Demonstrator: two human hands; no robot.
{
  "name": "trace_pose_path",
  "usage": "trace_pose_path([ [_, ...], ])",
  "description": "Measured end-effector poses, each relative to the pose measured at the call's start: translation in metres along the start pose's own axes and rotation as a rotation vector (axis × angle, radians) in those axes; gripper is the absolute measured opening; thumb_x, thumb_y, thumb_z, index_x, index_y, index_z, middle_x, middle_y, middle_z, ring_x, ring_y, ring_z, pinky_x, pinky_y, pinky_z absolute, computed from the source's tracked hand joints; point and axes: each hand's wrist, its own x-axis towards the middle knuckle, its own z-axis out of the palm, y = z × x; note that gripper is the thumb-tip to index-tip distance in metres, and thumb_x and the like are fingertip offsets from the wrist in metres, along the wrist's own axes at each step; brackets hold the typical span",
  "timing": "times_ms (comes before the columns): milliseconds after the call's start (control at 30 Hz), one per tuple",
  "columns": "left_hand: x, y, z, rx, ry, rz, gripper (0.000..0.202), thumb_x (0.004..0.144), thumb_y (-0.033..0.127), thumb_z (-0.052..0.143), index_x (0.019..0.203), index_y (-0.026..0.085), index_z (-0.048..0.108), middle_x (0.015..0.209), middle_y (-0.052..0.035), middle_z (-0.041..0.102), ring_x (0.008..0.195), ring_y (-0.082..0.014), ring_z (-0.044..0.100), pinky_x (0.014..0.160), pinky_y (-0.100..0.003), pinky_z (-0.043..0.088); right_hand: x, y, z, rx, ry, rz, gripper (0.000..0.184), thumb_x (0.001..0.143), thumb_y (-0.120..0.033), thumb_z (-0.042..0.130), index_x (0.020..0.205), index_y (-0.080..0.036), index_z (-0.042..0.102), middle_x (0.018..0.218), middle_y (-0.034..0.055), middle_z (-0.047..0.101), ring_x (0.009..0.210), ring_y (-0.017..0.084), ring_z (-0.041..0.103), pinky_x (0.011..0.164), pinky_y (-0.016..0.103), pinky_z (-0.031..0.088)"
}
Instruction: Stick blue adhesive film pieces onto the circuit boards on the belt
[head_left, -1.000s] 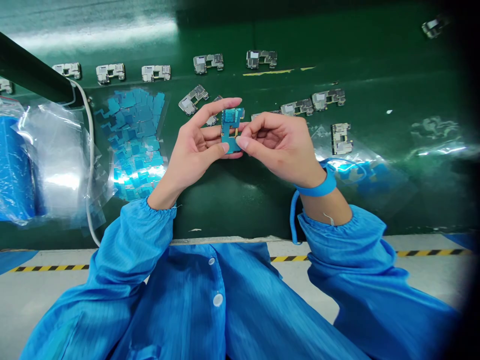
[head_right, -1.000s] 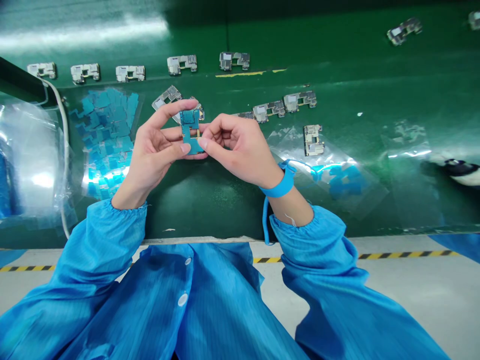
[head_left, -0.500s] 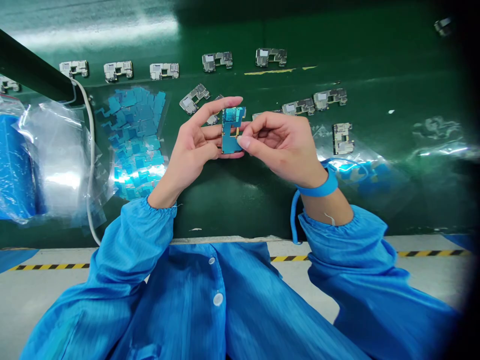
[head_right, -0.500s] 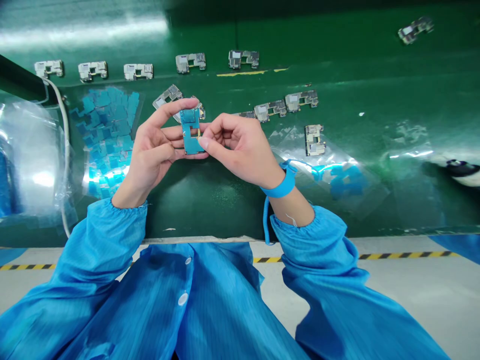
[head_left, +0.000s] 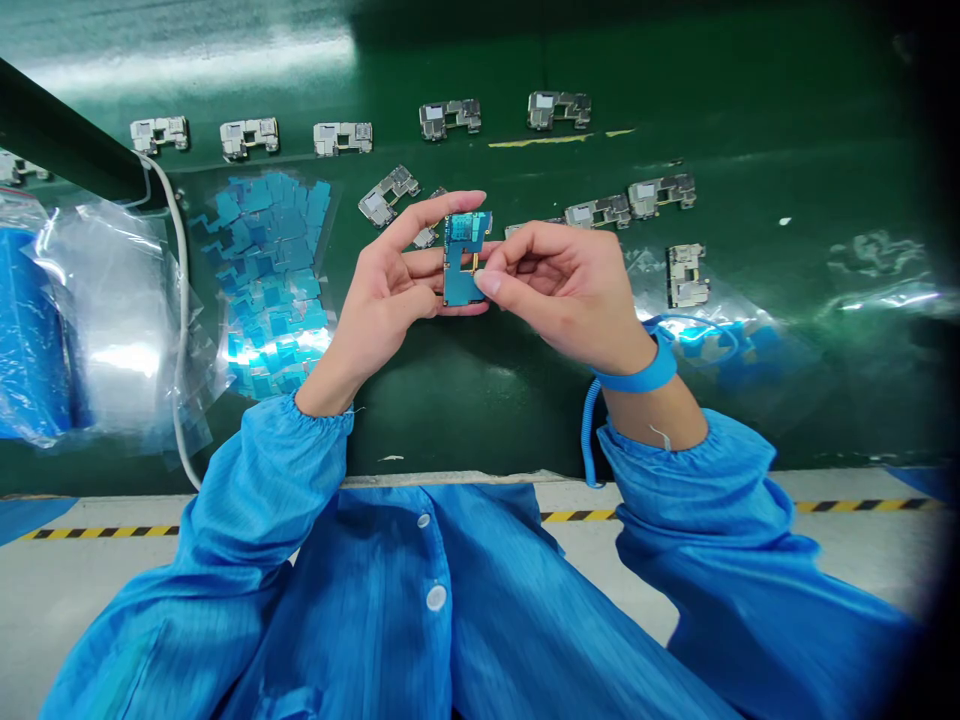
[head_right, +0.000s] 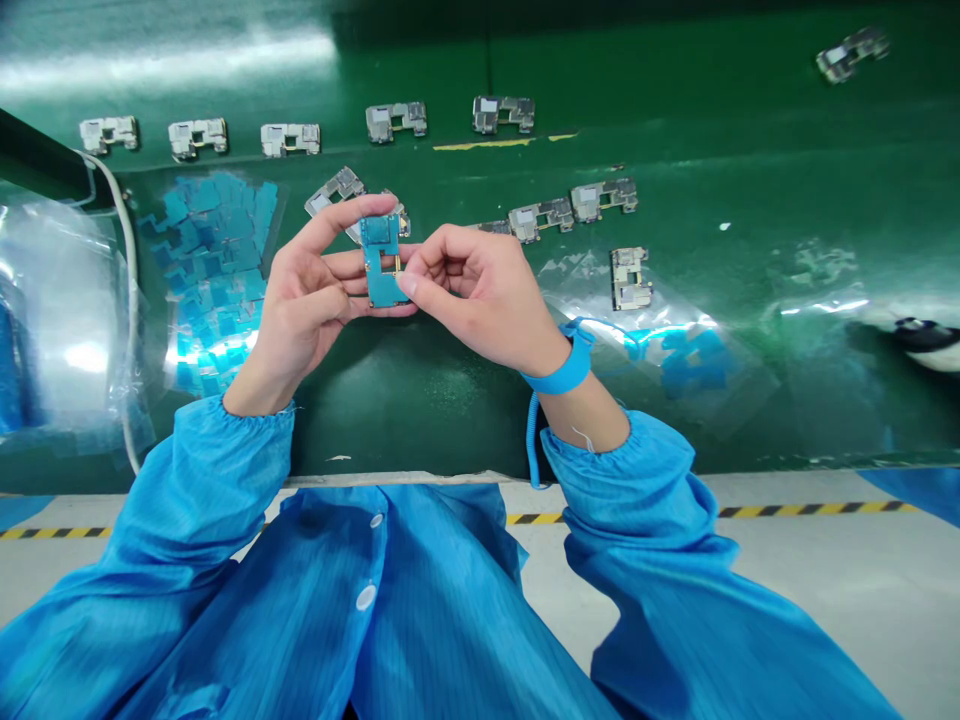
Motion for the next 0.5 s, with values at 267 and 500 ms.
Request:
trace_pose_path([
  [267,-0.0005,0.0002,0.0024,-0.002,-0.013,0.003,0.077,0.085,0.034,0.073,0.160,0.030,0.055,0.133,-0.0056,0.085,0.140,-0.0378,0.077,0.112,-0.059,0.070,0.0002,-0.0012,0.0009,-0.020,0.015,0.009,0.032,0.091,-0.046,0.092,0.083,-0.023,0.072,0.084,0.0022,0.073,0.108,0.027,0.082,0.086,0.037,0.074],
  [500,-0.0013,0.0015,0.0031,0.036,-0.013,-0.025,0.084,0.089,0.045,0.084,0.164,0.030,0.050,0.137,-0.0073,0.084,0.143,-0.0364,0.075,0.114,-0.056,0.068,0.0002,-0.0034,0.0011,-0.018,0.009,0.024,0.029,0.092,-0.043,0.091,0.083,-0.023,0.072,0.084,0.0022,0.073,0.110,0.027,0.082,0.087,0.038,0.073],
])
